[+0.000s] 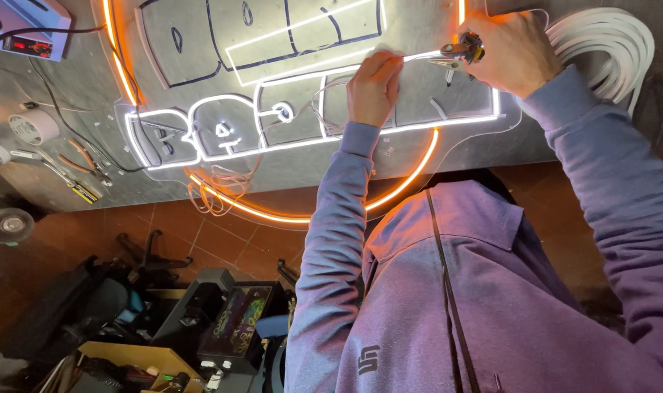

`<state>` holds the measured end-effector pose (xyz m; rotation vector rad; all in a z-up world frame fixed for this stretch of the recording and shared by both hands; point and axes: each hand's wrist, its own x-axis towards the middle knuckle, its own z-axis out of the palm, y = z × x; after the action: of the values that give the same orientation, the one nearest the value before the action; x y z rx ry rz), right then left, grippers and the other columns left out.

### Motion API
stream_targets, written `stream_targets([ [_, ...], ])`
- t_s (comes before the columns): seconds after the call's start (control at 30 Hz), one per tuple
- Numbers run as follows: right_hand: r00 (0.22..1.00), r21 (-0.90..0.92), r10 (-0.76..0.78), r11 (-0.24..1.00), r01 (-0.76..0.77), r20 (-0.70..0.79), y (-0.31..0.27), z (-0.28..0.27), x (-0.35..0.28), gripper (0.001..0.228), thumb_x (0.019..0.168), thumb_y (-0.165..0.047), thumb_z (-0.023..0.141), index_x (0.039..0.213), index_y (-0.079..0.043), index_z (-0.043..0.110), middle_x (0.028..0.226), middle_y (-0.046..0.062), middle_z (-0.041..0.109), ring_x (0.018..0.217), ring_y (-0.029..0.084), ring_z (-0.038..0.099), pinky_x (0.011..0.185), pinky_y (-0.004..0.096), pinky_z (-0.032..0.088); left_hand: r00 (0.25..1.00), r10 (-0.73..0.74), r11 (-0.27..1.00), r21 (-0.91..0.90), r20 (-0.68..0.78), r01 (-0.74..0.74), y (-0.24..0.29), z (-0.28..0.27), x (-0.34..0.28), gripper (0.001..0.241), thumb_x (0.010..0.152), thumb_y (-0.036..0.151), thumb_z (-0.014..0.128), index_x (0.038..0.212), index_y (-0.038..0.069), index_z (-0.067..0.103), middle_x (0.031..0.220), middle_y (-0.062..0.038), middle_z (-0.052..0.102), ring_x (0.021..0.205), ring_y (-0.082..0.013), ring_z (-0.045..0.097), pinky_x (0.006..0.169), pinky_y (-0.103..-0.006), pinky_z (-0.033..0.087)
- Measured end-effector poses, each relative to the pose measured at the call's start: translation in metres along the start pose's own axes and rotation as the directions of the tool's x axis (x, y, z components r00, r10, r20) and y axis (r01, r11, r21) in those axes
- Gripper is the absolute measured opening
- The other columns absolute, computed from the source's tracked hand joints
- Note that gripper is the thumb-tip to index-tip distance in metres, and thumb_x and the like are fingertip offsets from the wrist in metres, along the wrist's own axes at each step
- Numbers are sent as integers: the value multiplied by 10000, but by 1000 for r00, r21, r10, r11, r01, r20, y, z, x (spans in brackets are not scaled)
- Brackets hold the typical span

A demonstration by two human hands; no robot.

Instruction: Cutting and assembling LED neon strips onto a layout to create a sign.

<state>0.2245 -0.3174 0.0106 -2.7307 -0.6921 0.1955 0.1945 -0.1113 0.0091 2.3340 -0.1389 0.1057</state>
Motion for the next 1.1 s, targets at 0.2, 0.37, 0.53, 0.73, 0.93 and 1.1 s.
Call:
stream_targets([
  [0.2,995,3,66,998,-67,75,-5,-2,3,206,732,-214,648,916,-134,601,679,-7,609,486,216,546,569,310,383,995,-51,998,-37,85,54,-2,-2,9,75,679,56,547,738,53,594,762,13,546,604,-167,542,577,-243,442],
  [0.37,995,44,72,996,-74,63,-9,-7,3,229,709,-172,657,920,-99,612,721,25,623,519,224,564,540,298,425,996,-32,999,11,83,31,-3,1,5,76,686,65,546,747,67,591,773,25,538,618,-162,536,583,-245,442],
  [0.53,996,140,82,986,-85,26,-25,-29,4,217,701,-83,649,911,-35,621,749,64,629,533,230,562,515,298,436,999,-5,1000,-7,41,6,-1,0,3,95,675,52,539,762,72,572,788,23,530,629,-158,527,584,-243,439],
  [0.73,995,252,78,966,-61,-57,-66,-51,-12,228,776,-19,677,931,25,516,759,118,562,657,266,510,589,334,409,982,-178,962,-222,-71,158,20,-28,-5,79,699,65,551,762,53,598,775,10,559,558,-142,521,542,-217,422],
  [0.93,993,546,68,830,-112,100,-107,-30,-14,272,768,-15,579,946,48,383,795,152,527,721,287,502,645,356,384,963,-265,851,-481,-50,209,33,-64,-18,84,666,4,604,748,20,613,706,-33,575,600,-115,530,584,-204,429],
  [1.1,954,552,105,796,-249,280,-133,-13,-8,261,816,-160,542,982,-11,406,812,235,516,818,429,504,687,478,393,966,-234,851,-504,-107,150,24,-80,-39,70,705,128,634,742,187,645,633,25,577,595,-92,555,609,-216,441],
])
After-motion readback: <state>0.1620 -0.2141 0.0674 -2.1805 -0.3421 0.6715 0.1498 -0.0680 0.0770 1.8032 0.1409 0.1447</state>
